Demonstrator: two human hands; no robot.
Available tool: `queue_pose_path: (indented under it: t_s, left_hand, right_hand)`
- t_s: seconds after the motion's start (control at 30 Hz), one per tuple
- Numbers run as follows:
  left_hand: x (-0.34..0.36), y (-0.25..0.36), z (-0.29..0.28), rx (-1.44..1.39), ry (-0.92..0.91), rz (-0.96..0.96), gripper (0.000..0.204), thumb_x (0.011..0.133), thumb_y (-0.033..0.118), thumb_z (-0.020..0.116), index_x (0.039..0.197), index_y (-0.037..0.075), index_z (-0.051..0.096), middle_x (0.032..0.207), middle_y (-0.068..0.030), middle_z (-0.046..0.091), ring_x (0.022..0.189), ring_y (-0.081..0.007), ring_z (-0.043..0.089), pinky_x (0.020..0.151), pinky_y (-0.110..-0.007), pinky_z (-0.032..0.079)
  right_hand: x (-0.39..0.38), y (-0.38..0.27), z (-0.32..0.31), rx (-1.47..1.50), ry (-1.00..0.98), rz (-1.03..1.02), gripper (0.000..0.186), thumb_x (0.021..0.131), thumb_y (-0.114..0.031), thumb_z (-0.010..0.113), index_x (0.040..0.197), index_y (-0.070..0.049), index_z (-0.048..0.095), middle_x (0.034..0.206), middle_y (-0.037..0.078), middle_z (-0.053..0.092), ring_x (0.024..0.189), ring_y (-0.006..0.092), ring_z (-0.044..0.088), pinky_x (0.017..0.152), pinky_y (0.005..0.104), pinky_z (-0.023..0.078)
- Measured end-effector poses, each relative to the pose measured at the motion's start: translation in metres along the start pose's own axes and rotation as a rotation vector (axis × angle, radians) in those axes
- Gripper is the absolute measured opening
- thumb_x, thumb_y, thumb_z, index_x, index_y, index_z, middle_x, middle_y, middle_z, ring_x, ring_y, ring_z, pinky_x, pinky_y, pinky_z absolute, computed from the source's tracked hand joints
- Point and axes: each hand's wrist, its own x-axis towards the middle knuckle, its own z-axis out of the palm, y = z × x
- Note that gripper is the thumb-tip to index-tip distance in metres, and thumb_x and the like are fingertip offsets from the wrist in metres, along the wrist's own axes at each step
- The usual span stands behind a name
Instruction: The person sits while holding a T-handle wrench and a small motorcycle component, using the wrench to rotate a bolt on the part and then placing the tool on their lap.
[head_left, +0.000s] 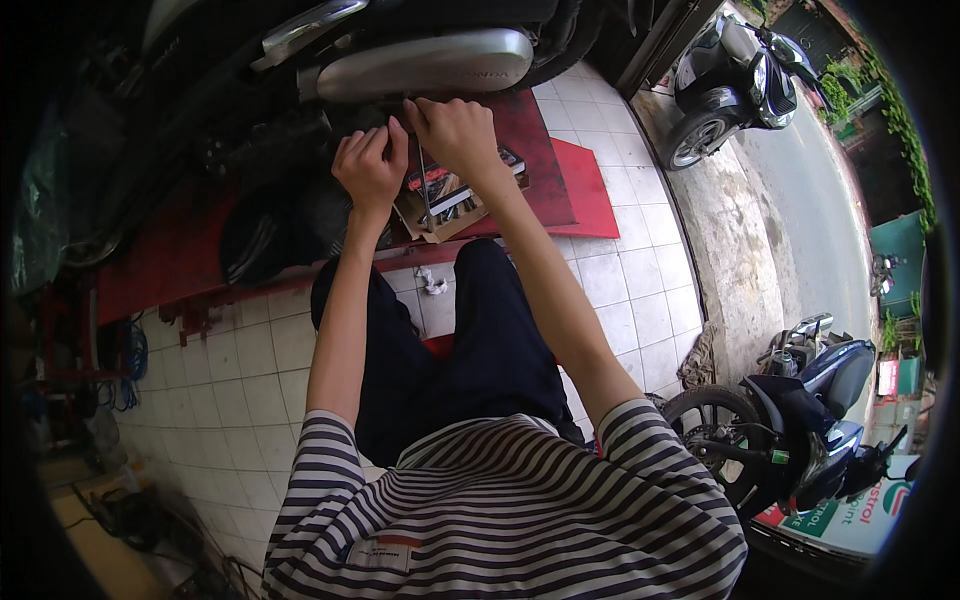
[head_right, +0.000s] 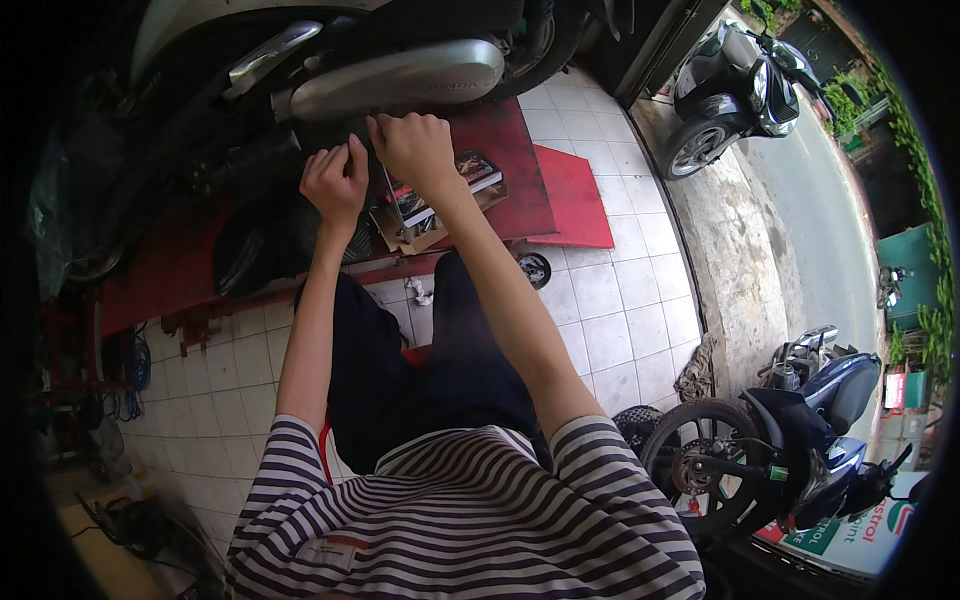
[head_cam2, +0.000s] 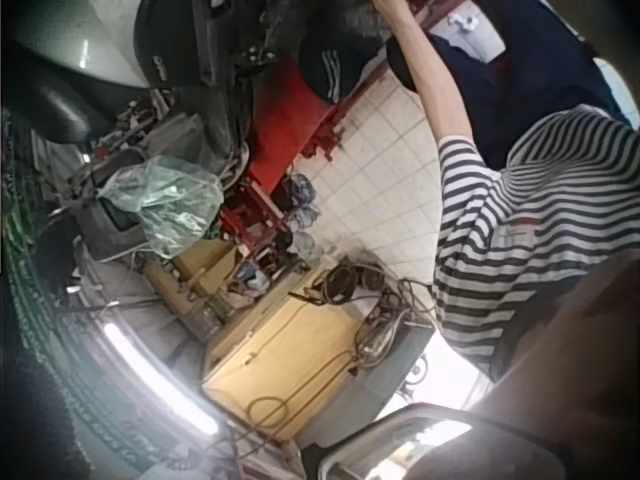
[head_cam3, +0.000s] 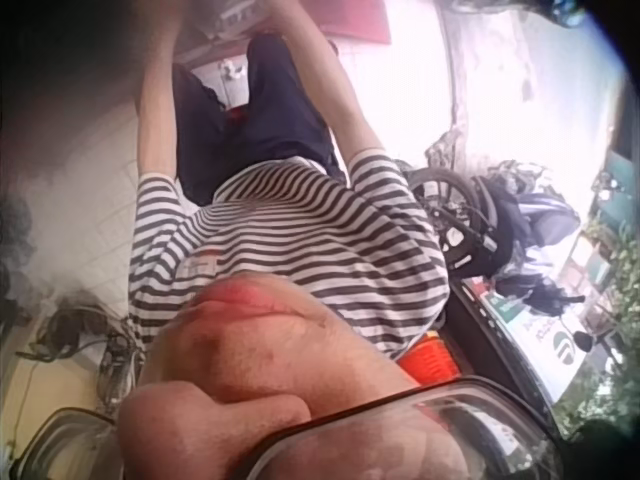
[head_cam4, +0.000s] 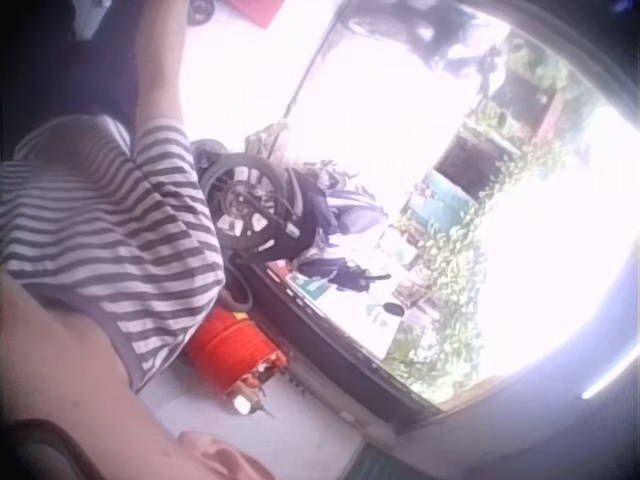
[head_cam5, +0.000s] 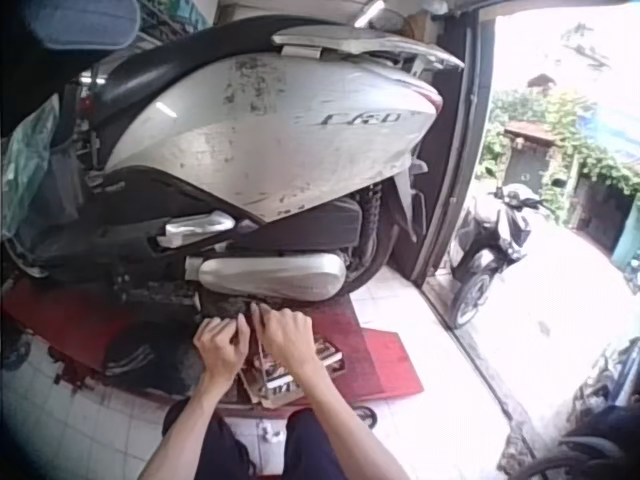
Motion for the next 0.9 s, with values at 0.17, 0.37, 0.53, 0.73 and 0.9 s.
queue_pose_path:
  t_s: [0.17, 0.37, 0.53, 0.73, 0.9]
  left_hand:
    - [0.000, -0.002, -0.002, -0.011, -0.005, -0.016, 0.026, 0.090, 0.011, 0.065, 0.065, 0.006, 0.061, 0.057, -0.0065, 0.055, 0.053, -0.0249, 0.054, 0.052, -0.035, 0.040]
    - [-0.002, 0.000, -0.009, -0.002, -0.007, 0.021, 0.026, 0.090, 0.011, 0.065, 0.065, 0.005, 0.060, 0.059, -0.0071, 0.056, 0.053, -0.0255, 0.054, 0.050, -0.037, 0.042]
    - [-0.006, 0.007, -0.015, -0.008, -0.057, -0.005, 0.024, 0.089, 0.010, 0.065, 0.066, 0.005, 0.061, 0.061, -0.0074, 0.057, 0.053, -0.0253, 0.054, 0.049, -0.035, 0.042]
    - [-0.003, 0.007, -0.012, -0.028, -0.040, 0.008, 0.024, 0.089, 0.010, 0.064, 0.066, 0.005, 0.061, 0.060, -0.0072, 0.056, 0.053, -0.0253, 0.053, 0.049, -0.036, 0.041]
    - [-0.005, 0.011, -0.016, -0.018, -0.064, -0.012, 0.026, 0.091, 0.009, 0.062, 0.066, 0.005, 0.060, 0.061, -0.0076, 0.055, 0.053, -0.0261, 0.052, 0.049, -0.036, 0.040]
  right_hand:
    - [-0.004, -0.007, -0.003, 0.056, 0.038, -0.069, 0.037, 0.091, -0.036, 0.063, 0.065, -0.011, 0.072, 0.048, 0.013, 0.056, 0.045, 0.0331, 0.059, 0.046, 0.0406, 0.047]
    - [-0.001, -0.002, -0.006, 0.058, 0.005, -0.094, 0.038, 0.087, -0.030, 0.066, 0.055, -0.010, 0.068, 0.047, 0.010, 0.056, 0.043, 0.0291, 0.058, 0.044, 0.0378, 0.045]
    - [-0.015, -0.005, 0.004, 0.051, 0.319, -0.201, 0.032, 0.081, -0.018, 0.068, 0.051, -0.012, 0.059, 0.051, 0.001, 0.057, 0.047, 0.0183, 0.056, 0.048, 0.0331, 0.040]
    - [-0.013, -0.003, 0.009, 0.046, 0.340, -0.200, 0.032, 0.079, -0.015, 0.068, 0.050, -0.013, 0.054, 0.051, -0.001, 0.054, 0.047, 0.0159, 0.052, 0.049, 0.0322, 0.035]
    - [-0.018, -0.007, 0.004, 0.046, 0.348, -0.212, 0.032, 0.079, -0.014, 0.069, 0.051, -0.013, 0.054, 0.052, -0.001, 0.052, 0.049, 0.0156, 0.050, 0.050, 0.0322, 0.034]
